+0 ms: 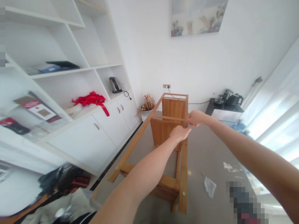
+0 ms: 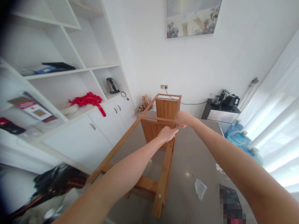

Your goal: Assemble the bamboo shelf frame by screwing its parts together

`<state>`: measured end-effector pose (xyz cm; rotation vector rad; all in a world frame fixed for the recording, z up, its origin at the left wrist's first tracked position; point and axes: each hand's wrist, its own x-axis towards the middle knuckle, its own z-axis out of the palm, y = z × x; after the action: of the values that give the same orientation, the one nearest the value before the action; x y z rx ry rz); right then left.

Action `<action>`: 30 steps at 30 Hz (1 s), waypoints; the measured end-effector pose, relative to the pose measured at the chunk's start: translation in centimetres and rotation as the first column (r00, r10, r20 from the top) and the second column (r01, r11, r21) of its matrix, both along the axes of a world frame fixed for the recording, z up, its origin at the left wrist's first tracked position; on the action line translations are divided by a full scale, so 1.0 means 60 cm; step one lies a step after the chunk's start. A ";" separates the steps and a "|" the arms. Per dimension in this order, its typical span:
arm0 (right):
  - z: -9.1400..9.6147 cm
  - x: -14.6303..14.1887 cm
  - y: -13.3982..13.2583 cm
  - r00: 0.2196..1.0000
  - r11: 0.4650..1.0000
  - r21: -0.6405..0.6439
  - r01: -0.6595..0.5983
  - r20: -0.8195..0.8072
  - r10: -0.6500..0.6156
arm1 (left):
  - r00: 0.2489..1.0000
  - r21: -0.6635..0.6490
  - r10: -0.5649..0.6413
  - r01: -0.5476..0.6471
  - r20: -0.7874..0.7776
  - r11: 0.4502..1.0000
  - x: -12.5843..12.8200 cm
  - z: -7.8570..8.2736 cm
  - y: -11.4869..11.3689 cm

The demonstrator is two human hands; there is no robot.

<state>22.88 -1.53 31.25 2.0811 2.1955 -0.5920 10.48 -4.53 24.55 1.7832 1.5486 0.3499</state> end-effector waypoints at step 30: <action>0.013 -0.018 0.027 0.787 0.815 0.230 -0.532 0.490 0.376 | 0.999 -0.076 -0.036 0.039 0.037 0.996 -0.002 -0.020 0.010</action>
<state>21.79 0.06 32.02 1.4690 2.5149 0.3053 10.38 -3.92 23.37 1.7356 1.4824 0.2980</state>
